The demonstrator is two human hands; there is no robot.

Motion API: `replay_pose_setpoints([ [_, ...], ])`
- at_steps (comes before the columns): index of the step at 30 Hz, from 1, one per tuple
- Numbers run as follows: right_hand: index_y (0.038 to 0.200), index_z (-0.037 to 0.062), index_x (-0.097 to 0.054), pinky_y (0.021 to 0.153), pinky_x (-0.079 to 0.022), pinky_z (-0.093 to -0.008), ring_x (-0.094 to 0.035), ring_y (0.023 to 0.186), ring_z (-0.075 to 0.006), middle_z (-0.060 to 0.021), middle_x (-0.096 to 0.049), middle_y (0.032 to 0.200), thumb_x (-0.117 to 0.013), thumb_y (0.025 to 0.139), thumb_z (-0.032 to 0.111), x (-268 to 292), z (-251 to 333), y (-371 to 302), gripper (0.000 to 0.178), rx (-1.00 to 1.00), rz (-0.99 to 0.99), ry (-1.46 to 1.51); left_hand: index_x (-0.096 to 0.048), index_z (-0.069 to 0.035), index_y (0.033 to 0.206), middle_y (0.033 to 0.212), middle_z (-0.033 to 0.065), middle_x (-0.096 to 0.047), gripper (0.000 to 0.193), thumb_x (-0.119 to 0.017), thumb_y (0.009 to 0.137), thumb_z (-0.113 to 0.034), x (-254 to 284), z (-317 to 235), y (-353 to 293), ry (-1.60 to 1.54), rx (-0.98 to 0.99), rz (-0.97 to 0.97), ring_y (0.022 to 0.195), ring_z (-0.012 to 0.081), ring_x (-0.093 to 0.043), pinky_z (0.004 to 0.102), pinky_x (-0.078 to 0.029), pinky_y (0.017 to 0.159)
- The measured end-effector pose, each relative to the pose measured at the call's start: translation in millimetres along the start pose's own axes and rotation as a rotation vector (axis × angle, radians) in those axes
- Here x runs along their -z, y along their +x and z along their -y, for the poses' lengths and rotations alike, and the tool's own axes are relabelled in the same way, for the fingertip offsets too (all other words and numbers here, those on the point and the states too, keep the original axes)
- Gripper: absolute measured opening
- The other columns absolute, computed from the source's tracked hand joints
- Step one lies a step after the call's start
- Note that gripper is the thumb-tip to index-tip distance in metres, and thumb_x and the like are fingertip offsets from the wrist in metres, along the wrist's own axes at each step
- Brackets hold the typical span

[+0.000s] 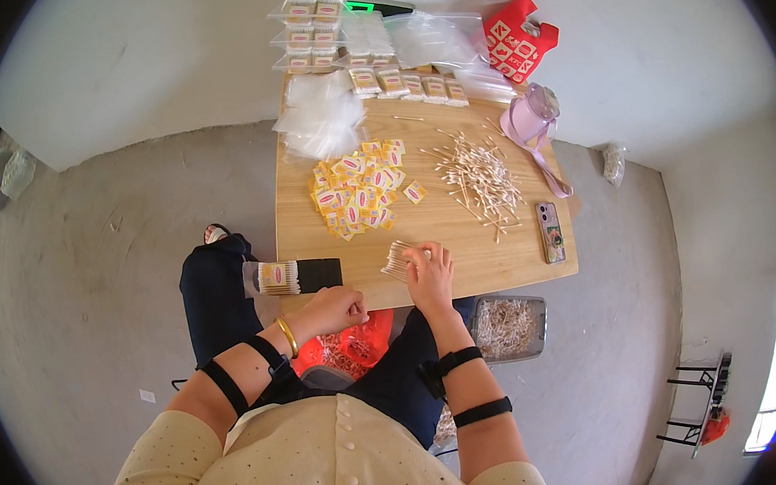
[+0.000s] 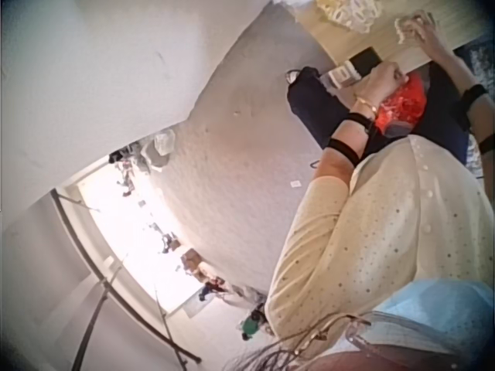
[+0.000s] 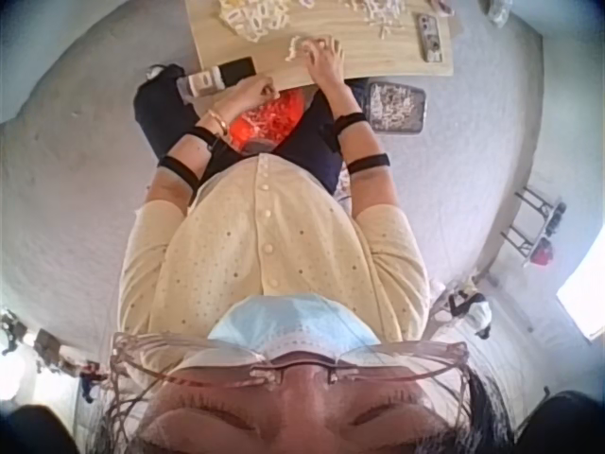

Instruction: Group multiple cotton swabs and insert them into small plastic packets.

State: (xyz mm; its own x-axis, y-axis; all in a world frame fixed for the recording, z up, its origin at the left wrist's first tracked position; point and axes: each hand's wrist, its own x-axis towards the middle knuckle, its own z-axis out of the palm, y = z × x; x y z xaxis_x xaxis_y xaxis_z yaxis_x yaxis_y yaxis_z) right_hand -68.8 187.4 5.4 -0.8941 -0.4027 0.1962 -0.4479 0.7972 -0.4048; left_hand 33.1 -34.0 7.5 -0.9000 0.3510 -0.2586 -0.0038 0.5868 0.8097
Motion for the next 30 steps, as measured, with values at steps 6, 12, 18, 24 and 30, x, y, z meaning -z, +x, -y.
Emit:
replay_pose_setpoints([
  [6, 0.109, 0.0177, -0.070, 0.095, -0.043, -0.0489, -0.052, 0.115, -0.0339, -0.0102, -0.055, 0.119, -0.066, 0.084, 0.006, -2.8, 2.1, 6.8, 0.027, 0.000, -0.060, 0.004, -0.072, -0.008, 0.091, 0.087, 0.0092, -0.073, 0.022, -0.075, 0.089, -0.030, -0.6, 1.5, -0.8, 0.004, 0.014, 0.008, 0.084, 0.0252, -0.072, 0.0378, -0.056, 0.075],
  [12, 0.112, 0.0169, -0.069, 0.096, -0.044, -0.0484, -0.052, 0.116, -0.0345, -0.0102, -0.055, 0.120, -0.064, 0.084, 0.005, -4.7, -1.2, 12.5, 0.030, -0.018, -0.020, 0.010, -0.072, -0.008, 0.091, 0.088, 0.0090, -0.073, 0.022, -0.075, 0.089, -0.030, 1.0, 0.2, -1.6, -0.010, 0.032, 0.020, 0.084, 0.0247, -0.072, 0.0378, -0.056, 0.076],
  [18, 0.115, 0.0153, -0.068, 0.097, -0.044, -0.0489, -0.052, 0.118, -0.0352, -0.0109, -0.056, 0.123, -0.063, 0.085, 0.004, -2.6, -8.0, 10.0, 0.033, -0.004, 0.005, -0.001, -0.072, -0.009, 0.092, 0.088, 0.0091, -0.073, 0.024, -0.075, 0.089, -0.032, -0.7, 2.7, 0.6, 0.021, 0.018, 0.029, 0.086, 0.0251, -0.073, 0.0386, -0.056, 0.076],
  [24, 0.127, 0.0114, -0.064, 0.103, -0.042, -0.0500, -0.052, 0.121, -0.0376, -0.0136, -0.058, 0.129, -0.061, 0.088, 0.007, 13.1, -26.1, -20.6, 0.040, -0.075, -0.080, 0.149, -0.070, -0.008, 0.097, 0.094, 0.0088, -0.073, 0.024, -0.068, 0.094, -0.032, 14.0, -23.1, 13.3, -0.007, 0.059, 0.004, 0.096, 0.0272, -0.071, 0.0406, -0.054, 0.084],
  [30, 0.142, 0.0052, -0.053, 0.114, -0.035, -0.0518, -0.042, 0.139, -0.0399, -0.0162, -0.050, 0.148, -0.069, 0.087, 0.023, 23.5, -18.9, -65.1, 0.060, -0.158, -0.090, 0.055, -0.057, -0.008, 0.138, 0.152, 0.0131, -0.046, 0.051, -0.057, 0.101, -0.044, 9.2, -50.3, 66.5, 0.470, -0.242, -0.342, 0.146, 0.0329, -0.037, 0.0555, -0.027, 0.118],
])
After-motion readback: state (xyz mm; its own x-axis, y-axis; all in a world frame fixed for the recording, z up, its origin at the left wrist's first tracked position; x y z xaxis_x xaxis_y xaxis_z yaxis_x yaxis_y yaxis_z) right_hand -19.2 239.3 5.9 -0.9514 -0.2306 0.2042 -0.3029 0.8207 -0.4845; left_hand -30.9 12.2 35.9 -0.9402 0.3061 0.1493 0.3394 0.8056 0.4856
